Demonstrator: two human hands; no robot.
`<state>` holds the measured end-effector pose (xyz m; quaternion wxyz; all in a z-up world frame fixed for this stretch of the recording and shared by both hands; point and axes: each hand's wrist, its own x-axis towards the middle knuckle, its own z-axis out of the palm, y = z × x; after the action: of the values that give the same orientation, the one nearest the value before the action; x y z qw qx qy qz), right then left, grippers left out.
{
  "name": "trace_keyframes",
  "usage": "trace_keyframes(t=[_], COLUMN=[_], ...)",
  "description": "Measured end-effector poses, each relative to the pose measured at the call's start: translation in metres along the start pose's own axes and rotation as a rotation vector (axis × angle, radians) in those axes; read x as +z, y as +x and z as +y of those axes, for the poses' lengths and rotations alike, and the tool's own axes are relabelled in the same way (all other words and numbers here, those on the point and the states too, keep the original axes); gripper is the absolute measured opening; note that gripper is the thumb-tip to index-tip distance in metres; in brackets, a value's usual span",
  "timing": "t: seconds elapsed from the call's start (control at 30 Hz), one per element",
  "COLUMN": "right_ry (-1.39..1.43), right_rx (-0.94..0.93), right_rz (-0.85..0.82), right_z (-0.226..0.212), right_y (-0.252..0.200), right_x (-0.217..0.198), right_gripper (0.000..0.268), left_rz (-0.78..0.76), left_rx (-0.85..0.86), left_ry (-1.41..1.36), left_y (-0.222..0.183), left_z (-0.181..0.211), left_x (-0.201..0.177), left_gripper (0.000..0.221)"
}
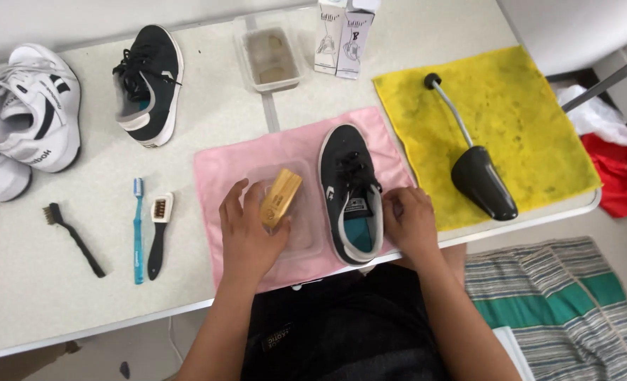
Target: Cleaning the upper of a black sneaker using a brush and soapy water at a repair bench.
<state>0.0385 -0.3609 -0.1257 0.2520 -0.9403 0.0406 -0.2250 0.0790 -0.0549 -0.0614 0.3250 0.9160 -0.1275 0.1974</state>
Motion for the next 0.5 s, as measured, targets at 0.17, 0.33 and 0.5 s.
trace_keyframes(t=[0.17, 0.33, 0.5], right_ry=[0.011, 0.012, -0.033], right_rx=[0.012, 0.029, 0.011], right_rz=[0.037, 0.064, 0.076], right_z=[-0.006, -0.002, 0.003], right_y=[0.005, -0.002, -0.003], right_x=[-0.002, 0.001, 0.003], right_gripper=[0.005, 0.006, 0.008], left_rz=[-0.102, -0.105, -0.01], left_rx=[-0.059, -0.036, -0.032], left_ry=[0.131, 0.149, 0.117], left_y=[-0.001, -0.003, 0.001], left_z=[-0.028, -0.032, -0.03], left_x=[0.008, 0.011, 0.01], left_gripper=[0.058, 0.055, 0.051])
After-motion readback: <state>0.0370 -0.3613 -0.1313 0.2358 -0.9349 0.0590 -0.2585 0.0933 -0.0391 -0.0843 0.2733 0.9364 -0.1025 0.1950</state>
